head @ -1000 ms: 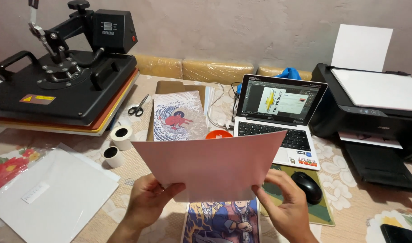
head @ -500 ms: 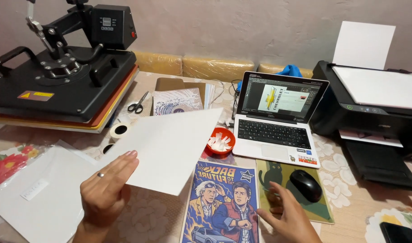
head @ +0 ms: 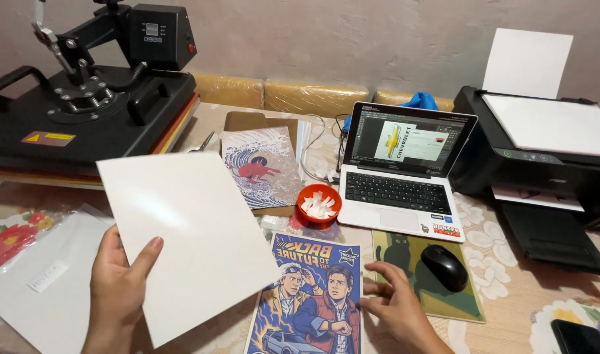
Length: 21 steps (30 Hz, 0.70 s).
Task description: The person is preparing a sheet of paper by applying small pieces of adhesive tape to its corners, likely for heat transfer printing.
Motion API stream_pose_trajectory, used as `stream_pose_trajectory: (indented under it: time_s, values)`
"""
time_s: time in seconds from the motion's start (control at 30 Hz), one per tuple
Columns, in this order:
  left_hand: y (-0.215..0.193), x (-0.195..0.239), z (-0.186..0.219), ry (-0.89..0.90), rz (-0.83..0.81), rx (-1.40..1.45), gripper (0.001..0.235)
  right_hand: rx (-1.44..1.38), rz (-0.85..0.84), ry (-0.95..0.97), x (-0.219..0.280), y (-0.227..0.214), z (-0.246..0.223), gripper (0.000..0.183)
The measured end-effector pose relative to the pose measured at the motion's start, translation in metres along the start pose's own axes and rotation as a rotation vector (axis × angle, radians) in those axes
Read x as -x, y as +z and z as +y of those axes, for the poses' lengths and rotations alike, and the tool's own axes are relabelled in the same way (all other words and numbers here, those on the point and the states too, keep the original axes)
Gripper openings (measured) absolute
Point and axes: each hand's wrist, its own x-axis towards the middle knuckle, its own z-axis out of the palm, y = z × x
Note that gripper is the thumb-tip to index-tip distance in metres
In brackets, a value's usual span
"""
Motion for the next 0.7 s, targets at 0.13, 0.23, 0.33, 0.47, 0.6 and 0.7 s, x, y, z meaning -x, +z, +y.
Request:
stream_pose_trajectory:
  time_s: [0.13, 0.23, 0.33, 0.47, 0.6, 0.7]
  values:
    - [-0.006, -0.008, 0.000, -0.281, -0.094, 0.175, 0.056, -0.045, -0.075, -0.018, -0.008, 0.002, 0.007, 0.038]
    - [-0.001, -0.004, -0.008, -0.376, -0.132, 0.229, 0.060, 0.019, -0.096, -0.003, -0.008, -0.012, -0.010, 0.035]
    - [0.008, 0.008, -0.014, -0.451, -0.165, 0.277, 0.060, 0.380, -0.190, 0.005, 0.000, -0.024, -0.031, 0.036]
    - [0.010, 0.004, -0.044, -0.534, -0.262, 0.187, 0.067, 0.444, -0.320, 0.224, 0.011, -0.023, -0.034, 0.041]
    - [0.012, 0.010, -0.055, -0.629, -0.286, 0.187, 0.064, 0.429, -0.290, 0.196, 0.019, -0.026, -0.050, 0.033]
    - [0.015, 0.009, -0.095, -0.578, -0.360, 0.216, 0.066, 0.282, -0.200, 0.121, 0.012, -0.044, -0.060, 0.031]
